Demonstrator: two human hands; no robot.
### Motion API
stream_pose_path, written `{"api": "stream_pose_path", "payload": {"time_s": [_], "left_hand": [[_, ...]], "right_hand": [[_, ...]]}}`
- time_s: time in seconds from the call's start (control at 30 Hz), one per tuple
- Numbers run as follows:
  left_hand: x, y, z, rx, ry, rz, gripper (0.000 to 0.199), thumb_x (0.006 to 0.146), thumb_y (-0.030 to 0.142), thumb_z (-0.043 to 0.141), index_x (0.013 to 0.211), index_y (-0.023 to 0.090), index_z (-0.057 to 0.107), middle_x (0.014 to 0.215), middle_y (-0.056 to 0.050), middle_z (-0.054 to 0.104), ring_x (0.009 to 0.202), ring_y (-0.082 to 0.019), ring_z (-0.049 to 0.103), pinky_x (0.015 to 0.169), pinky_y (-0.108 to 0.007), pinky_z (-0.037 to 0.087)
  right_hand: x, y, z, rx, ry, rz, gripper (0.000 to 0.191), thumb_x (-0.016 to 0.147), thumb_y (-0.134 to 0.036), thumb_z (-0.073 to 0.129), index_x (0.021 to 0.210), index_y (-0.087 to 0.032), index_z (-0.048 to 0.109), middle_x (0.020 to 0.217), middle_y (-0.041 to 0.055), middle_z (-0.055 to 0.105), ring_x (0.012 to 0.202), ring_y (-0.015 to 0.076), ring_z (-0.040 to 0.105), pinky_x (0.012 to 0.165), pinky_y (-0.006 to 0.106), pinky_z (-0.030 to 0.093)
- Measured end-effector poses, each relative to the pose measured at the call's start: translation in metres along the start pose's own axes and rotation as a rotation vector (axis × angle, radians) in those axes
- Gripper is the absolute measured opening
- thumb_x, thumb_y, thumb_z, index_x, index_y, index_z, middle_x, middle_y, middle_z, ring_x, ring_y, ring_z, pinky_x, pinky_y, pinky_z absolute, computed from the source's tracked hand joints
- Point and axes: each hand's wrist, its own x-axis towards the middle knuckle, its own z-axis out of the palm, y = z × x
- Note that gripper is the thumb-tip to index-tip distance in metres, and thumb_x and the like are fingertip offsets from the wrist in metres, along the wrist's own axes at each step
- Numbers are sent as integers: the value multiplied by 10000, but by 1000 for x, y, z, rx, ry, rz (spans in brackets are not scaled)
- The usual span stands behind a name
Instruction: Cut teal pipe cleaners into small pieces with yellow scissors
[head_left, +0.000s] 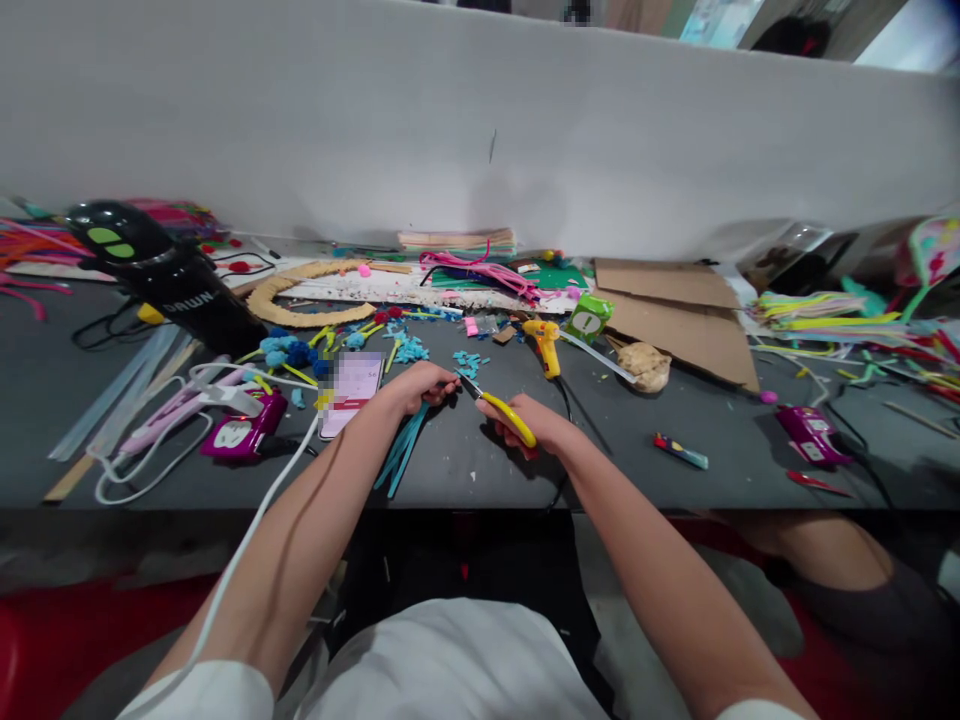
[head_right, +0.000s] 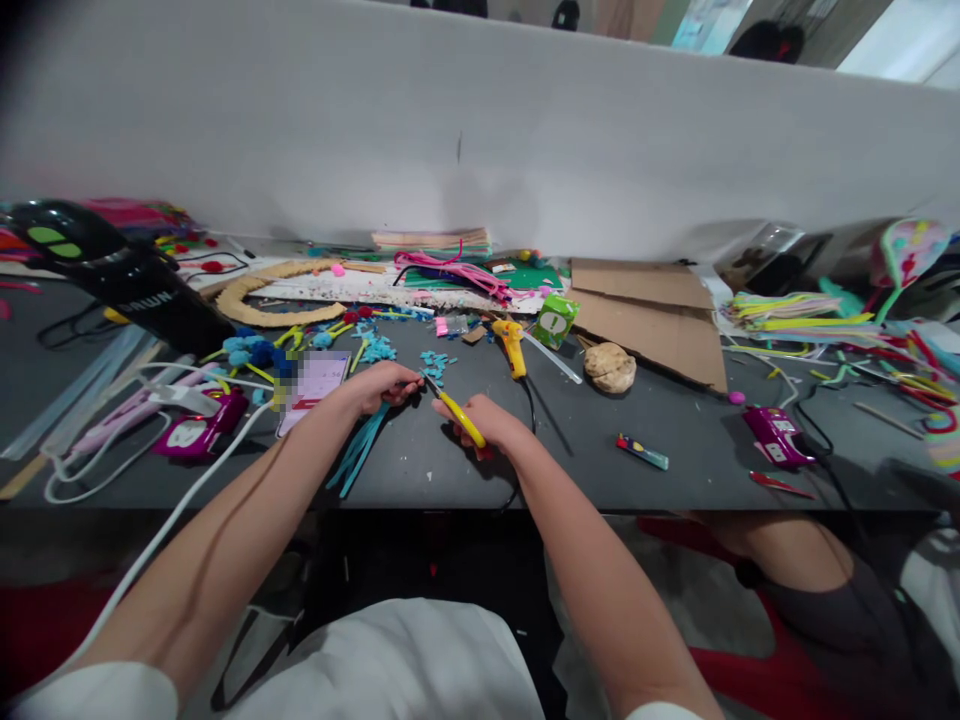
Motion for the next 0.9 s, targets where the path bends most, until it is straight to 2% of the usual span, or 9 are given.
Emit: {"api": "stream_pose_path", "payload": {"time_s": [0.27,0.43,0.6,0.73,0.83,0.9], "left_hand": [[1,-1,-2,-18,-22,2,124,727,193,679,688,98,610,472,28,470,349,-15,255,375,-170,140],[-4,-3,-3,-26,-27,54,130,727,217,685,725,99,631,501,23,485,366,-18,262,378,-173,140],[-17,-4,-6,-9,-4,200,123,761,213,632,764,90,640,585,-4,530,403,-24,292,400,-181,143],[-27,-3,-7,98,93,329,129,764,207,617,689,102,619,652,-41,603,458,-44,362,439,-187,236],[-33,-1,-7,223,125,452,201,783,271,624,662,112,638,680,-56,644,501,-65,403,478,-198,303],[-36,0,-6,272,121,482,254,790,346,639,685,115,654,710,-71,670,524,-79,441,489,-204,326]], "right_hand": [[-1,2,2,-4,52,-35,583,764,-734,609,615,-181,501,373,-19,468,288,82,398,308,207,328],[-2,9,5,74,39,-46,566,792,-725,583,638,-187,497,363,-33,446,278,79,364,293,206,314],[-8,18,3,196,33,-46,548,866,-714,474,698,-193,489,380,-49,444,275,82,385,292,189,308],[-8,20,3,183,51,-34,545,853,-719,493,698,-197,481,380,-57,434,270,77,372,293,191,315],[-6,21,5,161,58,-52,547,832,-724,525,688,-198,477,384,-53,439,274,77,366,291,194,310],[-5,22,6,156,61,-66,550,820,-728,538,684,-199,474,386,-52,437,281,75,364,293,192,303]]}}
